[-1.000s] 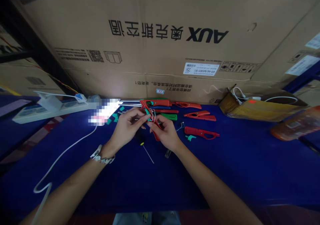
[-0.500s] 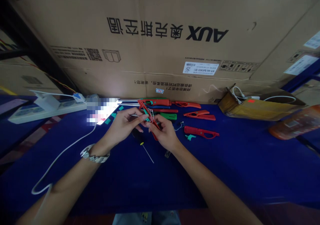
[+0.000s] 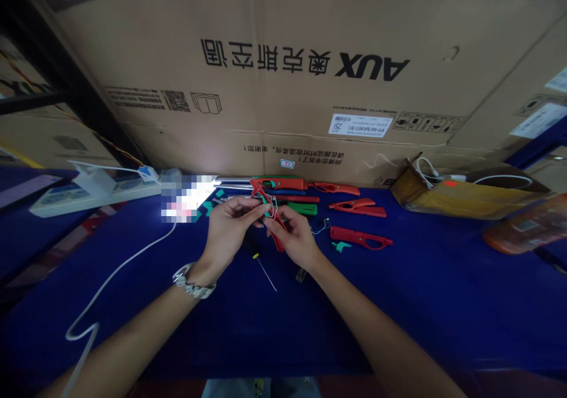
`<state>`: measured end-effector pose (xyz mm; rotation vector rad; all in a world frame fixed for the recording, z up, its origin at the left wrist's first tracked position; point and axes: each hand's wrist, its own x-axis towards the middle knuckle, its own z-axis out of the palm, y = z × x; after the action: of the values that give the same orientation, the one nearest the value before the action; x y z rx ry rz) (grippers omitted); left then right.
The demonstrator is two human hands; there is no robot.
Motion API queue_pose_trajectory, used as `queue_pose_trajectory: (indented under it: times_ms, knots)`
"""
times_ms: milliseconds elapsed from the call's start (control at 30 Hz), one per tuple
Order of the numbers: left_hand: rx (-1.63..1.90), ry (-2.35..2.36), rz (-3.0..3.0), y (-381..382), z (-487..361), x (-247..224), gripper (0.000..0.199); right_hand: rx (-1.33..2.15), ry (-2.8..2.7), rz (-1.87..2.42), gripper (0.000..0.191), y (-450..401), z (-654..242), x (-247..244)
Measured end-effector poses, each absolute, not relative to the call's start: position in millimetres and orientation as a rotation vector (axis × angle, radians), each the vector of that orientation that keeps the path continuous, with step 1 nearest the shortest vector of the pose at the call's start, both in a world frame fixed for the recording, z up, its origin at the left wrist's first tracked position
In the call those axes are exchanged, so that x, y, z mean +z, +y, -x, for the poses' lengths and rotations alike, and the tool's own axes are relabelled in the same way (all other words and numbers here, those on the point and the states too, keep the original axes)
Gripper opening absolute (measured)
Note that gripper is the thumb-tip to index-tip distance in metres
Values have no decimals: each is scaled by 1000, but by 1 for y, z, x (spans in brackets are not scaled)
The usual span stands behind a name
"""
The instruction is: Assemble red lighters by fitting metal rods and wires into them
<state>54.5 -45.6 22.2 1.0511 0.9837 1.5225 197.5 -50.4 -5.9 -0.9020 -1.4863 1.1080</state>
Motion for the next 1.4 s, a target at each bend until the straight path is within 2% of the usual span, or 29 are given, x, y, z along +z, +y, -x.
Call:
queue_pose_trajectory:
  times_ms: [167,333,467,733,1100,1233,1400]
  knots:
    - [1488,927,-981,-44,-50,24,53,1138,-1467,906,36,-51,-198,-4]
    - [1123,874,-1064,-39,-34,29,29,1112,-1517,922,36,-52,-199,-4]
    - [1018,845,-1141,-34,-24,27,19,1090,-1540,934,37,-52,-198,-4]
    - [1002,782,-1167,-30,-23,22,17,1088,-1535,971,39,-54,-198,0]
    - [991,794,-1540,-23,-15,25,20,1078,-1561,968,35,-53,-200,-1]
    - [1067,809,-1491,-25,-20,23,18,1031,-1579,977,34,-54,-201,1]
    - [982,787,-1440,-23,-16,20,18,1028,-1608,971,31,-55,-202,-2]
